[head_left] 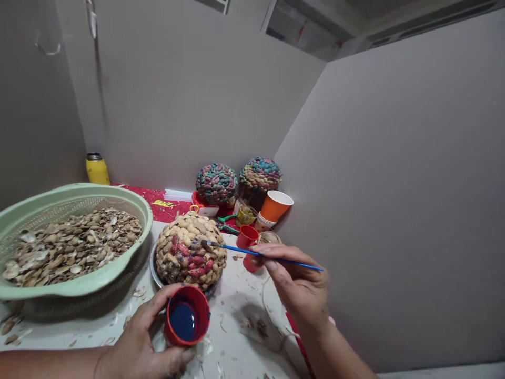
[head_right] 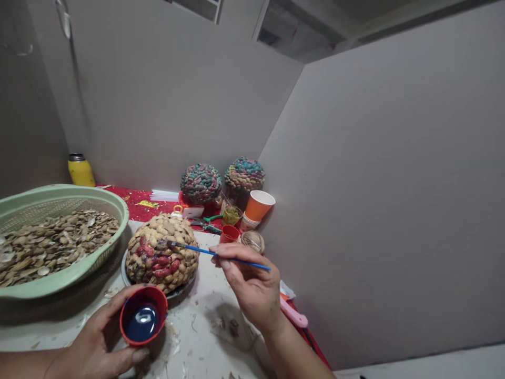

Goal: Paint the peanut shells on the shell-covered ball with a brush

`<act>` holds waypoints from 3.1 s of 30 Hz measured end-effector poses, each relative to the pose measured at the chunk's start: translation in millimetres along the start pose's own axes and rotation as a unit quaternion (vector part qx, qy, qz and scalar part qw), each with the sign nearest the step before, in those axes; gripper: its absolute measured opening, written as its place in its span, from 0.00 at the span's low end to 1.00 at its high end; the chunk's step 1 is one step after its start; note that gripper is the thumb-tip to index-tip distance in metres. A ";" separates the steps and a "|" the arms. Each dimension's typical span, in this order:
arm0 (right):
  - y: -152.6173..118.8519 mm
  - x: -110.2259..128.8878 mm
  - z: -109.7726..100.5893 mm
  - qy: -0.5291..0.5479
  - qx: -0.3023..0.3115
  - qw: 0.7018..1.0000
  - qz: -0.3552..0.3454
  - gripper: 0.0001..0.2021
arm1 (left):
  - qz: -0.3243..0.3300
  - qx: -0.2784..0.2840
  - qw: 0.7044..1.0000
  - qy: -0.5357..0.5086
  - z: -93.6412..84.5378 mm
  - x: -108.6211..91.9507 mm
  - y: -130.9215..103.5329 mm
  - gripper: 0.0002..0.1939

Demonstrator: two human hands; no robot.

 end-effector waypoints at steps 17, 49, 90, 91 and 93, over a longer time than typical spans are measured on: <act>-3.4 -12.2 -16.6 0.012 -0.017 0.999 0.032 0.09 | 0.059 0.004 0.998 0.016 1.6 -2.7 -1.8 0.45; -15.5 0.1 7.1 0.005 0.018 1.000 -0.006 0.09 | 0.068 0.050 0.995 0.053 4.0 5.2 -12.9 0.47; -31.0 -25.5 -18.9 0.026 -0.127 0.990 0.063 0.02 | 0.056 0.100 0.991 0.063 13.1 5.8 -15.7 0.40; -31.0 -25.0 -17.8 0.026 -0.117 0.991 0.062 0.02 | 0.053 0.102 0.992 0.054 13.2 6.6 -15.5 0.40; -29.9 -22.9 -14.6 0.028 -0.095 0.994 0.054 0.02 | 0.063 0.096 0.993 0.038 12.3 6.0 -14.9 0.42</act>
Point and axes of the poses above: each hand's wrist, its own y-axis towards the middle knuckle, its own z-axis out of the palm, x = y × z, the point moved 6 cm from there along y, towards the middle knuckle, and after that the axes turned 8 degrees about -z, right-handed, at the moved point
